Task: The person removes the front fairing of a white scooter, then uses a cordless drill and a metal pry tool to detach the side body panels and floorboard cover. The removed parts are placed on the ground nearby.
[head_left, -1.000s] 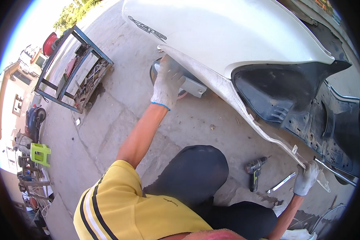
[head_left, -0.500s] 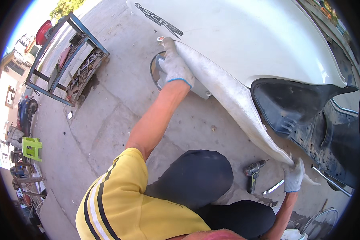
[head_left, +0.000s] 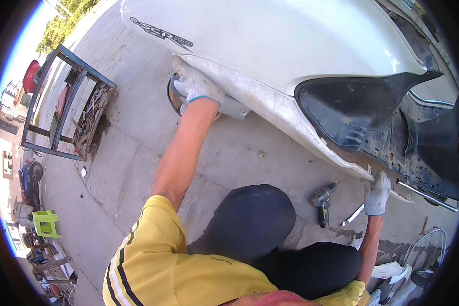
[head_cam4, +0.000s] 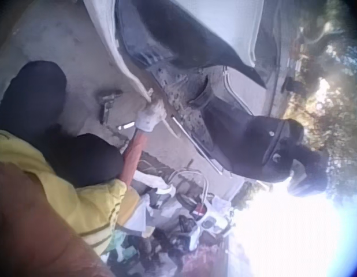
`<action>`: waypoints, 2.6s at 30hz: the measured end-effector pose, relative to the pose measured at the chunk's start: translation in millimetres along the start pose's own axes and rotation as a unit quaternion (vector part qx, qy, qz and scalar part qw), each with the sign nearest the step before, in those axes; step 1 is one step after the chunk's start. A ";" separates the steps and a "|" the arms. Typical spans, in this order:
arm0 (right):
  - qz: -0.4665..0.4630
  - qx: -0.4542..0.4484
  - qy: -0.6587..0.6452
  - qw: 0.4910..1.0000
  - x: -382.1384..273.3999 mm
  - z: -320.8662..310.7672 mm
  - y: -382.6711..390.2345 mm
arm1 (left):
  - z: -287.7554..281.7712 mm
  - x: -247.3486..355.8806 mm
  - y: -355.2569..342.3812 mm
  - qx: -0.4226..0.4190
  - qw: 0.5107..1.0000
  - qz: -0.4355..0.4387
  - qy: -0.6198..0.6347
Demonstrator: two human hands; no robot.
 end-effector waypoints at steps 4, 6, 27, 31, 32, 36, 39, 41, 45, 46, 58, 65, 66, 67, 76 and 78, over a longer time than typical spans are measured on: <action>0.012 -0.014 0.003 1.000 14.1 5.0 -3.9 | 8.5 -7.3 2.1 -0.006 0.999 0.020 -0.034; -0.010 0.022 0.013 1.000 2.5 5.4 -7.9 | -8.3 -1.5 -24.1 -0.031 0.999 0.027 -0.019; 0.066 -0.046 -0.049 0.996 -8.6 -12.4 81.6 | -34.0 -29.9 61.4 -0.056 0.992 -0.106 -0.033; 0.131 -0.043 -0.025 0.990 29.7 -40.9 136.1 | -96.2 -67.9 29.1 -0.226 0.962 -0.142 -0.066; 0.167 -0.058 -0.006 0.984 35.8 -54.5 149.0 | -94.4 -85.9 39.4 -0.266 0.937 -0.209 -0.089; 0.175 -0.075 0.096 0.977 66.8 -89.7 172.3 | -104.7 -135.6 95.1 -0.322 0.865 -0.362 -0.130; 0.218 -0.099 0.161 0.958 89.9 -102.9 213.1 | -130.6 -184.0 108.4 -0.276 0.815 -0.443 -0.252; 0.280 -0.103 0.171 0.939 103.7 -116.2 265.1 | -151.8 -226.7 113.6 -0.300 0.770 -0.477 -0.300; 0.334 -0.142 0.160 0.918 107.7 -121.3 326.3 | -137.7 -252.2 147.5 -0.353 0.674 -0.529 -0.375; 0.333 -0.151 0.165 0.916 111.9 -125.5 344.3 | -130.9 -256.7 154.9 -0.386 0.645 -0.520 -0.405; 0.418 0.116 0.266 0.861 178.2 -233.2 359.0 | -149.2 -293.0 162.9 -0.352 0.582 -0.501 -0.535; 0.322 0.012 0.077 0.943 51.2 -64.3 230.4 | -100.6 -236.5 155.0 -0.539 0.423 -0.230 -0.691; 0.318 0.022 0.058 0.946 47.9 -46.4 235.9 | -83.8 -226.8 151.6 -0.568 0.400 -0.127 -0.708; 0.298 0.025 0.059 0.952 54.9 -26.4 240.7 | -68.8 -218.9 148.3 -0.581 0.379 -0.022 -0.720; 0.091 0.209 -0.092 0.969 4.2 -89.3 34.5 | 29.4 -84.6 185.2 -0.447 0.560 0.405 -0.568; 0.085 0.224 -0.112 0.964 -1.2 -95.2 -9.3 | 59.0 -63.5 192.1 -0.380 0.422 0.577 -0.588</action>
Point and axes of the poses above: each hand's wrist, its own y-axis away from the middle knuckle, its own z-axis out of the palm, x = y × z, the point moved 2 cm from there along -y, towards the middle knuckle, and after that the axes turned 10 degrees about -z, right-handed, at the moved point
